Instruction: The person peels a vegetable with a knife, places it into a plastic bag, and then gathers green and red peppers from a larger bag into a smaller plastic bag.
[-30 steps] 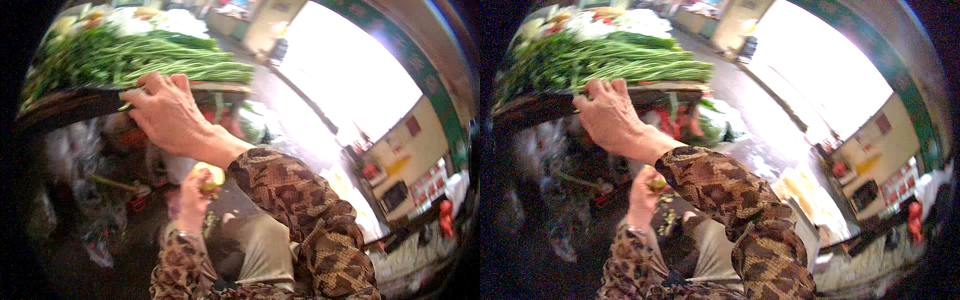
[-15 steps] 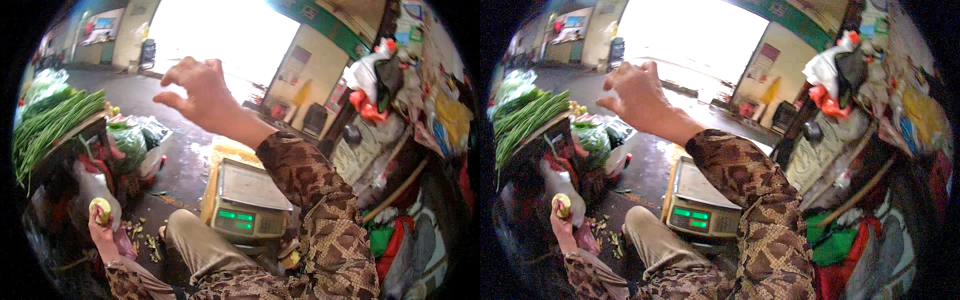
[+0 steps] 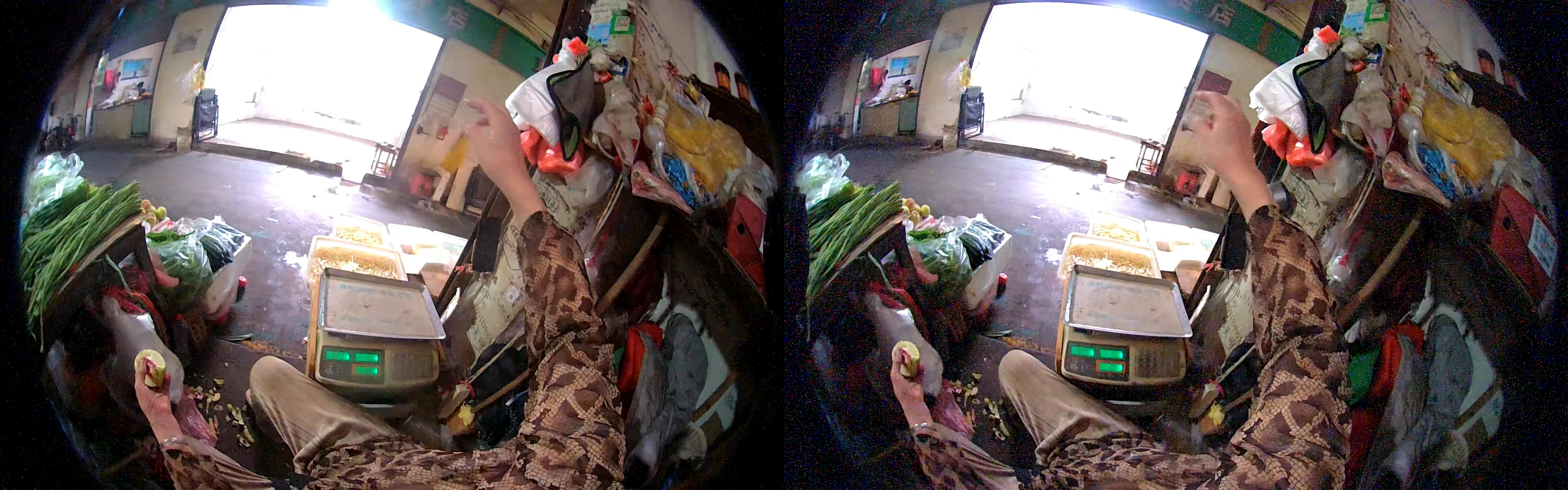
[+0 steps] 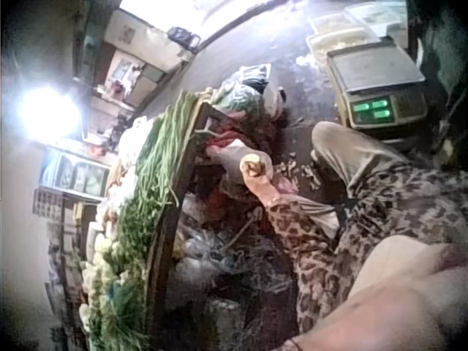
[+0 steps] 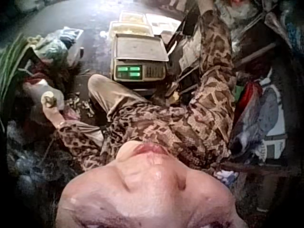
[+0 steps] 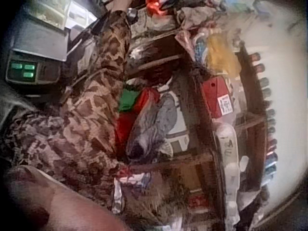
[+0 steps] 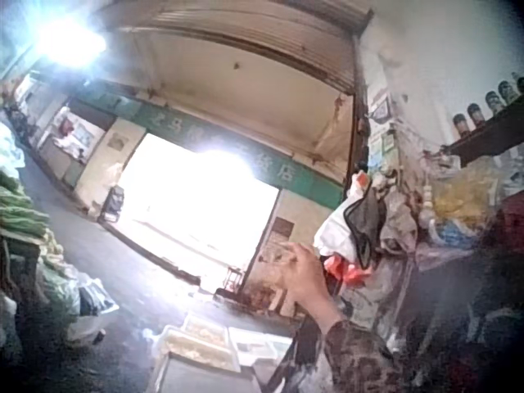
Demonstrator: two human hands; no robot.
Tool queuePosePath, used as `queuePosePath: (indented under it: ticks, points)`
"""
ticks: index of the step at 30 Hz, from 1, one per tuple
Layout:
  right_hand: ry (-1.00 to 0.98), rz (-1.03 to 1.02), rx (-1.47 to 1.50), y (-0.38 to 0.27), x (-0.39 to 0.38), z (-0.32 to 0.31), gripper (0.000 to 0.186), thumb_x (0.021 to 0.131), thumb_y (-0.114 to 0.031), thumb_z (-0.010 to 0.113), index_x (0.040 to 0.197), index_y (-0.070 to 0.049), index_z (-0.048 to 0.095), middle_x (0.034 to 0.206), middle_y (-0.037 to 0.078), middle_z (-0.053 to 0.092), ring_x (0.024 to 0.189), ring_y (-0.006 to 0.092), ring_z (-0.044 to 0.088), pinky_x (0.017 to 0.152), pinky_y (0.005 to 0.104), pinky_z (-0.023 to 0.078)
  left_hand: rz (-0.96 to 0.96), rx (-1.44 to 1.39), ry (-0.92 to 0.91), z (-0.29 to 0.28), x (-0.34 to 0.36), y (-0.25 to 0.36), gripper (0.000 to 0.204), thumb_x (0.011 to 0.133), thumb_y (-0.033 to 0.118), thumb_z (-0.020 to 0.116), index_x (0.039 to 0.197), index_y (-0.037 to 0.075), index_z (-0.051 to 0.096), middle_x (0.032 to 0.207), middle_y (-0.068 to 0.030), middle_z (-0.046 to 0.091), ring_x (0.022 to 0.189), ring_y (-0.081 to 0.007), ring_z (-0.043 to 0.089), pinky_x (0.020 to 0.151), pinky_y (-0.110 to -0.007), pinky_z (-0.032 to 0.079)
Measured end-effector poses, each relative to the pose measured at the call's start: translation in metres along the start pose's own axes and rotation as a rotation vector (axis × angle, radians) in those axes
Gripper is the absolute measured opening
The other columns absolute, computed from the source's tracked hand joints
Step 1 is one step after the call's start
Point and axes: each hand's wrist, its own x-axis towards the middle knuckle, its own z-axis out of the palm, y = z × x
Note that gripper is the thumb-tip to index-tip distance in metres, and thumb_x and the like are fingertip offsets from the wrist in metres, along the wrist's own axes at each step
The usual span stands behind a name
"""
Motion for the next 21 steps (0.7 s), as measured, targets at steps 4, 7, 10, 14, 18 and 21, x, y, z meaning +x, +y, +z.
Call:
queuePosePath:
  ticks: [4,7,10,14,18,21]
  points:
    - [0.059,0.15,-0.246,0.062,-0.011,-0.03,0.045,0.078,-0.012,0.067,0.121,-0.006,0.055,0.113,0.019,0.055,0.11,0.0353,0.052,0.097,0.0416,0.041,-0.009,0.017,-0.033,0.011,0.002,-0.013,0.028,0.084,0.028,0.071,0.107,0.016,0.064,0.101,0.0009,0.064,0.084,-0.0138,0.063,0.06,-0.029,0.052]
    - [0.109,0.115,-0.415,0.101,-0.01,-0.035,0.053,0.078,-0.009,0.066,0.127,-0.003,0.049,0.122,0.023,0.05,0.117,0.0381,0.046,0.101,0.0408,0.038,0.023,0.041,-0.029,0.013,-0.005,-0.01,0.027,0.084,0.028,0.07,0.108,0.016,0.063,0.101,0.0008,0.064,0.085,-0.0138,0.062,0.061,-0.028,0.052]
    - [0.11,0.106,-0.484,0.12,0.002,-0.038,0.062,0.079,-0.003,0.063,0.136,0.002,0.038,0.134,0.028,0.038,0.126,0.0417,0.039,0.105,0.0417,0.035,0.046,0.058,-0.029,0.017,-0.014,-0.01,0.027,0.085,0.028,0.069,0.108,0.016,0.063,0.102,0.0008,0.064,0.085,-0.0137,0.062,0.062,-0.028,0.053]
    - [0.112,-0.002,-0.651,0.149,0.023,-0.047,0.061,0.082,-0.003,0.06,0.138,0.002,0.036,0.136,0.027,0.038,0.125,0.0408,0.041,0.103,0.0413,0.038,0.077,0.055,-0.097,0.02,-0.023,-0.013,0.027,0.086,0.026,0.068,0.109,0.014,0.063,0.103,0.0007,0.063,0.084,-0.0144,0.063,0.062,-0.03,0.054]
    - [0.153,0.002,-0.75,0.152,0.04,-0.062,0.044,0.086,-0.004,0.055,0.129,0.002,0.049,0.119,0.024,0.055,0.108,0.0371,0.054,0.094,0.0407,0.044,0.063,0.075,-0.094,0.022,-0.029,-0.007,0.026,0.087,0.026,0.066,0.11,0.013,0.063,0.103,0.0001,0.063,0.085,-0.0147,0.064,0.063,-0.03,0.055]
    - [0.216,-0.064,-0.745,0.157,0.05,-0.085,0.028,0.087,-0.008,0.054,0.113,0.001,0.062,0.104,0.023,0.062,0.097,0.0389,0.059,0.086,0.0428,0.047,0.072,0.124,-0.146,0.034,-0.033,-0.016,0.025,0.09,0.025,0.063,0.111,0.013,0.063,0.102,-0.0007,0.063,0.086,-0.0142,0.064,0.062,-0.029,0.055]
